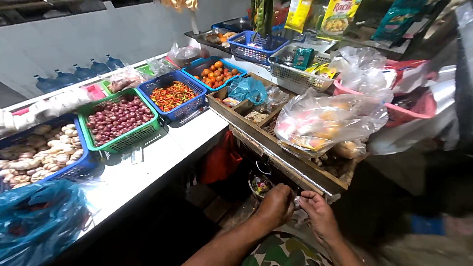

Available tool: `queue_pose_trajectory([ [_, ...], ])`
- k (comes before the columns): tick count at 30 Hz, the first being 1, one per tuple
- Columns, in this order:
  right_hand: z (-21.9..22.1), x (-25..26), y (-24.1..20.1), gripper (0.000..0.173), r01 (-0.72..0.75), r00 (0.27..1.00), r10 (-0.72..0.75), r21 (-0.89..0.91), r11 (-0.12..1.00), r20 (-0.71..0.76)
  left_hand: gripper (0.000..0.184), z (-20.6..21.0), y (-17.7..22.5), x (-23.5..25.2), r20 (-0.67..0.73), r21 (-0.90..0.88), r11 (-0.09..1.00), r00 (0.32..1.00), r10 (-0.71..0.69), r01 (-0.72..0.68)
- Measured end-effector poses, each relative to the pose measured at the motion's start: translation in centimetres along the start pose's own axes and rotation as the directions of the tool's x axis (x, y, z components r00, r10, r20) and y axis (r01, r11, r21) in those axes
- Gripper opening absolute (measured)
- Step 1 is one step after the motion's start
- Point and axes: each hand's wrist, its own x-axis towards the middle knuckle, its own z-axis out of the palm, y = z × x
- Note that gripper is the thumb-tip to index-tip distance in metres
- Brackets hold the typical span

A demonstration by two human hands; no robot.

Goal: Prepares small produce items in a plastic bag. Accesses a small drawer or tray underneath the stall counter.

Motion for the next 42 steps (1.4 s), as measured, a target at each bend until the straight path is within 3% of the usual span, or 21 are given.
queue_pose_trajectory([
  [6, -0.4, -0.4, 0.7, 0.025, -0.024, 0.999, 0.022, -0.047, 0.999, -0.038, 0.025, 0.2, 0.8, 0.1, 0.105, -0.011, 0.987, 0.982, -0.159, 0.161],
  [8, -0.6, -0.6, 0.7, 0.031, -0.016, 1.000, 0.016, -0.077, 0.997, 0.000, 0.025, 0.4, 0.8, 0.4, 0.134, 0.024, 0.982, 0.973, -0.189, 0.188],
  [12, -0.9, -0.5, 1.4, 0.047, 0.146, 0.985, -0.110, -0.294, 0.945, 0.136, 0.024, 0.8, 0.7, 0.7, 0.176, 0.025, 0.983, 0.967, -0.183, 0.181],
  [15, -1.4, -0.2, 2.7, 0.026, 0.266, 0.964, -0.219, -0.517, 0.813, 0.152, 0.022, 0.7, 0.8, 0.7, 0.154, -0.106, 0.989, 0.984, -0.088, 0.105],
  [18, -1.8, 0.0, 3.5, 0.015, 0.321, 0.944, -0.307, -0.563, 0.762, 0.123, 0.017, 0.9, -0.1, 1.2, 0.042, -0.255, 0.967, 0.999, 0.024, -0.013],
  [21, -2.4, -0.2, 3.9, 0.016, 0.249, 0.963, -0.267, -0.510, 0.823, 0.040, 0.022, 0.7, -2.7, 2.8, 0.012, -0.202, 0.979, 1.000, -0.014, 0.017],
  [23, -3.1, -0.8, 4.1, 0.020, 0.091, 0.991, -0.122, -0.419, 0.903, -0.047, 0.030, 0.3, -5.3, 4.6, 0.139, 0.072, 0.977, 0.968, -0.207, 0.198],
  [25, -3.5, -1.5, 4.0, 0.023, -0.121, 0.982, 0.076, -0.273, 0.954, -0.171, 0.048, 0.9, -8.6, 6.9, 0.263, 0.345, 0.865, 0.847, -0.462, 0.365],
  [27, -3.6, -2.2, 3.6, 0.024, -0.280, 0.931, 0.251, -0.079, 0.957, -0.266, 0.063, 2.1, -12.0, 8.4, 0.305, 0.463, 0.787, 0.760, -0.574, 0.408],
  [29, -3.6, -2.8, 3.5, 0.026, -0.342, 0.882, 0.364, 0.124, 0.931, -0.301, 0.067, 2.8, -14.7, 9.0, 0.321, 0.514, 0.758, 0.730, -0.603, 0.400],
  [33, -3.7, -3.5, 3.6, 0.029, -0.345, 0.832, 0.476, 0.405, 0.846, -0.284, 0.054, 3.6, -17.7, 9.6, 0.309, 0.542, 0.745, 0.732, -0.607, 0.389],
  [38, -3.0, -3.3, 3.6, 0.033, -0.360, 0.830, 0.500, 0.449, 0.818, -0.247, 0.052, 3.7, -19.1, 8.7, 0.298, 0.605, 0.732, 0.763, -0.573, 0.314],
  [42, -2.0, -2.3, 3.5, 0.031, -0.344, 0.869, 0.450, 0.402, 0.848, -0.205, 0.061, 2.1, -18.7, 6.6, 0.381, 0.611, 0.732, 0.699, -0.605, 0.301],
])
